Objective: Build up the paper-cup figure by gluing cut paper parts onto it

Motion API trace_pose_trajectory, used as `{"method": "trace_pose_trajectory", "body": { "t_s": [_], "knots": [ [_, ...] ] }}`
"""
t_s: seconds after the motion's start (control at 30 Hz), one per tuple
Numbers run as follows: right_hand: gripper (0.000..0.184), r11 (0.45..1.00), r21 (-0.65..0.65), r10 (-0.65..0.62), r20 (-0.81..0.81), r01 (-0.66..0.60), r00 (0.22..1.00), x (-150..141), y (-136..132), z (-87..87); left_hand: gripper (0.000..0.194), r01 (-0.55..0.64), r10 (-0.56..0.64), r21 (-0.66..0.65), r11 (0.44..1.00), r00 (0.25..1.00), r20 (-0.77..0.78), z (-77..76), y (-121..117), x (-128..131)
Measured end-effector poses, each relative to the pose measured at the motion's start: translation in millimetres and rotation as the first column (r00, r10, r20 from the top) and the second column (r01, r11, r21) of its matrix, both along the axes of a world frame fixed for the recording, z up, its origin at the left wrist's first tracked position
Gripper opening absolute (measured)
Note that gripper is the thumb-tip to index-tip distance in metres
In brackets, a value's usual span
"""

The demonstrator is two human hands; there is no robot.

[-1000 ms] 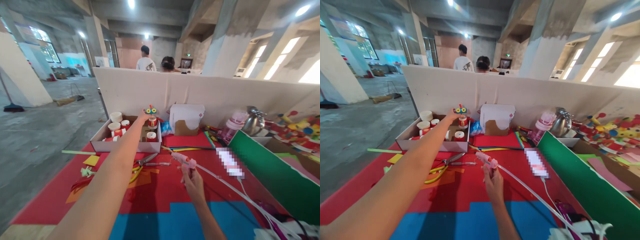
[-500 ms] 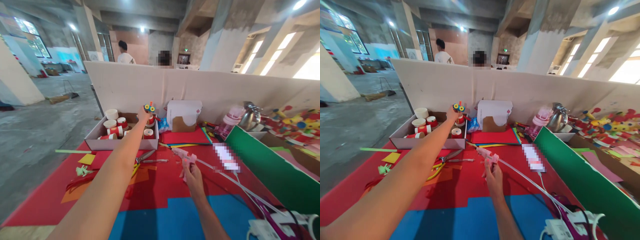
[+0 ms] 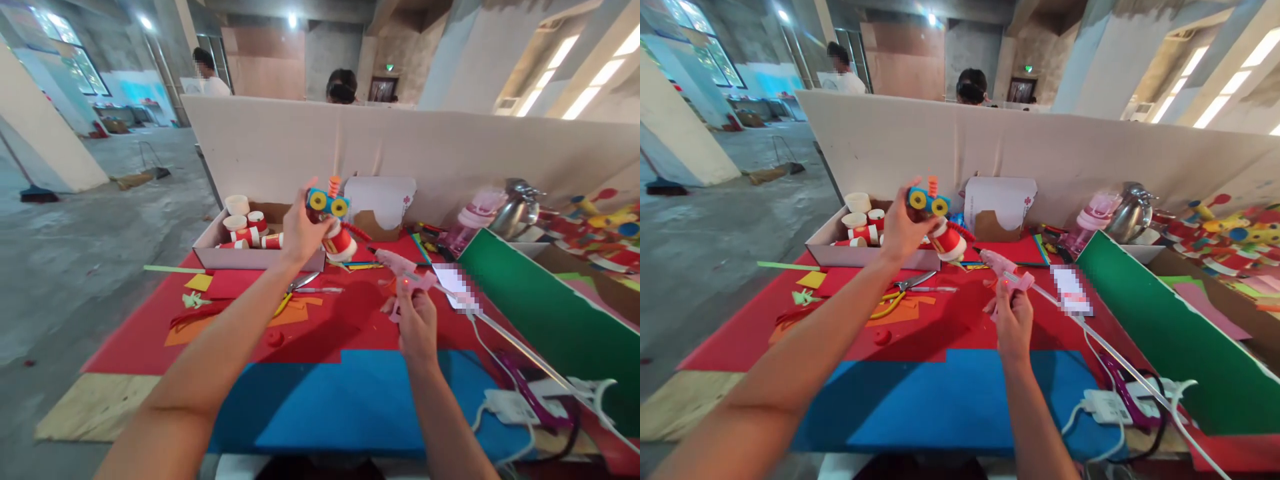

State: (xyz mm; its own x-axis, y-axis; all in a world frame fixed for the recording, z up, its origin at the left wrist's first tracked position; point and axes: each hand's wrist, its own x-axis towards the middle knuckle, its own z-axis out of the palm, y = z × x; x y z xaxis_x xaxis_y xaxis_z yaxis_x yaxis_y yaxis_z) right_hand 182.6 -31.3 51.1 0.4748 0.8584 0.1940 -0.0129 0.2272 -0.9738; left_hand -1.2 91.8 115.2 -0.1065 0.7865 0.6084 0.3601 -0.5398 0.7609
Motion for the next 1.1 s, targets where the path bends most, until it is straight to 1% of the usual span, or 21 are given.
{"method": "trace_pose_trajectory", "body": {
  "t_s": [0.07,0.17,0.27,0.37,0.47,0.6,0.7,0.8,0.9,1.1],
  "knots": [
    [0.039,0.998,0.055,-0.008,-0.034,0.010,0.999,0.3,-7.3,10.0,0.077,0.025,-0.025,-0.015,1.000,1.000,0.000,-8.9,-26.0,10.9],
    [0.037,0.995,0.096,-0.028,-0.037,0.032,0.999,0.9,-17.1,18.6,0.076,0.077,-0.075,-0.057,0.995,0.997,0.026,-25.6,-48.5,23.4],
    [0.037,0.995,0.091,-0.026,-0.024,0.028,0.999,1.7,-22.5,20.2,0.076,0.055,-0.056,-0.110,0.992,0.998,-0.007,-39.6,-57.9,29.6],
    [0.038,0.996,0.087,-0.019,-0.035,0.022,0.999,3.1,-23.7,17.7,0.074,0.026,-0.037,-0.142,0.990,0.996,-0.078,-47.0,-59.2,32.4],
    [0.037,0.996,0.076,-0.040,-0.026,0.042,0.999,5.0,-22.9,13.9,0.072,0.018,-0.029,-0.153,0.988,0.997,-0.069,-48.2,-52.5,36.6],
    [0.037,0.995,0.086,-0.052,-0.022,0.054,0.998,6.7,-22.4,10.2,0.071,0.026,-0.033,-0.189,0.982,0.999,-0.032,-46.0,-38.0,48.6],
    [0.037,0.995,0.091,-0.049,-0.030,0.051,0.998,7.3,-23.6,8.8,0.070,0.049,-0.070,-0.244,0.968,0.994,-0.081,-46.4,-31.6,59.3],
    [0.036,0.995,0.077,-0.054,-0.019,0.055,0.998,8.6,-25.2,7.7,0.070,0.056,-0.103,-0.272,0.961,0.981,-0.164,-48.7,-30.5,65.4],
    [0.037,0.996,0.066,-0.053,-0.003,0.053,0.999,10.3,-26.4,6.6,0.069,0.035,-0.103,-0.281,0.959,0.968,-0.229,-49.1,-32.2,65.6],
    [0.036,0.997,0.067,-0.043,-0.024,0.045,0.999,9.5,-26.4,6.3,0.072,0.051,-0.118,-0.300,0.952,0.971,-0.208,-41.3,-37.0,63.0]
  ]
}}
